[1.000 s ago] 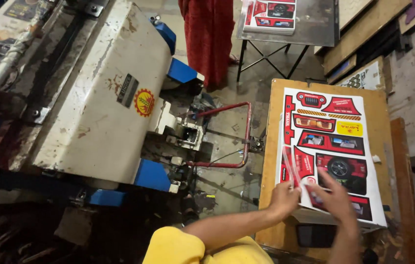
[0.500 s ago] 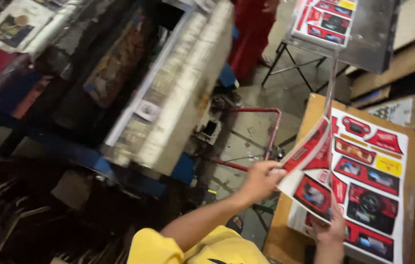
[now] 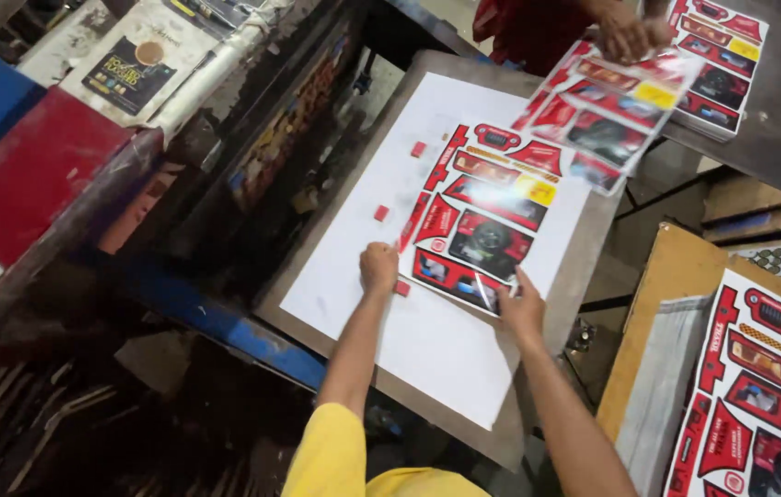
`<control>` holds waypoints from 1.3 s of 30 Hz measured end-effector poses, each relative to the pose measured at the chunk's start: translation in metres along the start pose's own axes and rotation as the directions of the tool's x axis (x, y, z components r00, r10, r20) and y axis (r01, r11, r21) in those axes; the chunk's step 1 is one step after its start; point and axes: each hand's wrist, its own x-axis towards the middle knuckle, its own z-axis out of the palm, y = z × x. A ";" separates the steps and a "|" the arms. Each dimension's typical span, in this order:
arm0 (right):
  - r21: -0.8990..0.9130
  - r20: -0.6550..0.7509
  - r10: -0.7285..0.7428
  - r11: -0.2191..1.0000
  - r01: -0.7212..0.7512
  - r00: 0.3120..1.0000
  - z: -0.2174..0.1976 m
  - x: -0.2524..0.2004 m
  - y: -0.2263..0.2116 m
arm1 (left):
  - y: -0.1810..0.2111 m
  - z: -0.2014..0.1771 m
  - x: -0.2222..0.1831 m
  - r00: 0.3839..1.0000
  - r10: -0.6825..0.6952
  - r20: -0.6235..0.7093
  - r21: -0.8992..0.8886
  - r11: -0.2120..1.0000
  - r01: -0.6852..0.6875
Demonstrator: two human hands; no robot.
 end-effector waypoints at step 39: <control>-0.129 -0.018 0.139 0.982 -0.140 0.990 -0.355 -0.179 0.214 | -0.004 0.320 -0.471 0.521 0.326 0.789 -0.401 0.915 0.036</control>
